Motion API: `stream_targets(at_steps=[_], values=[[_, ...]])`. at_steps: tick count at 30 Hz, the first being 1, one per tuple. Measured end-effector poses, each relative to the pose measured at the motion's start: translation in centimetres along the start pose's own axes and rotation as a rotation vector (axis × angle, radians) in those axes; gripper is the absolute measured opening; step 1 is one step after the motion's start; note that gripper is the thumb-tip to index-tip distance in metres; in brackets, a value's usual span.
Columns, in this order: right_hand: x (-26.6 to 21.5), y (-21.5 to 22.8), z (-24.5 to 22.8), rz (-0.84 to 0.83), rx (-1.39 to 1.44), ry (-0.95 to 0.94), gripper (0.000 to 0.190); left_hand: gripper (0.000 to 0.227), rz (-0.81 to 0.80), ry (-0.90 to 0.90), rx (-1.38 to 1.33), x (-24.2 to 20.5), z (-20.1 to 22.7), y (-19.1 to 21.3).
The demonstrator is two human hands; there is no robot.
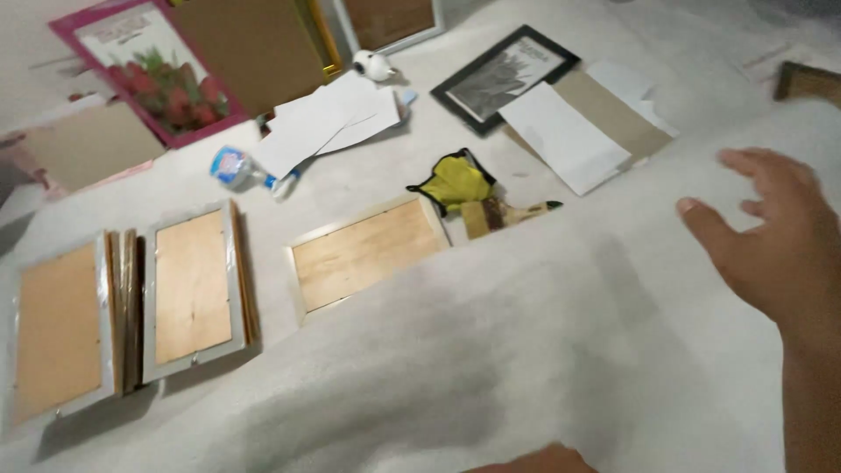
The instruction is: The person aligns a wooden picture frame on a foam-covered table, brushes its wooden back with a wide brush, then folds a sheet of white foam wrap over the frame. They press the wrap around the frame and finally turn the frame over to show its printed front before setting it down.
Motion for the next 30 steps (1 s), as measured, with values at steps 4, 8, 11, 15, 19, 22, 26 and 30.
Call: stream_targets(at_steps=[4,8,11,15,19,22,26,30], values=[[3.6,-5.1,-7.4,-0.511,0.019,0.007,0.064,0.036,-0.106,0.095,-0.07,-0.5,0.9,1.2],[4.4,-12.7,-14.6,-0.875,0.116,0.084,0.059,0.064,-0.353,0.206,-0.155,-0.9,1.4,3.5],[3.7,-21.7,-17.9,-0.968,0.154,0.208,0.059,0.067,-0.24,0.334,-0.02,-2.0,-0.1,9.1],[1.7,-31.8,-19.7,-1.05,0.157,0.332,0.063,0.065,0.47,0.599,0.302,-6.5,-15.7,17.8],[-1.0,-33.2,-21.9,-1.014,0.087,0.376,0.053,0.074,0.597,0.79,0.379,-11.7,-21.9,20.7],[-1.8,-31.2,-22.5,-0.955,0.039,0.343,0.047,0.084,0.5,0.755,0.398,-12.0,-21.7,19.5],[-2.7,-28.4,-23.1,-1.066,-0.022,0.296,0.058,0.077,0.329,0.853,0.376,-11.4,-17.2,18.2],[-3.9,-28.9,-23.1,-1.104,-0.168,0.401,0.064,0.076,0.276,0.837,0.395,-11.1,-16.2,16.6]])
Point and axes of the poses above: each hand's wrist, its own x-axis towards the middle knuckle, its own y-axis out of the back of the hand, z = x × y, the point moved 4 cm from there along x, towards the middle knuckle, and after that the axes turned 6 degrees about -x, right-handed, at the moved point
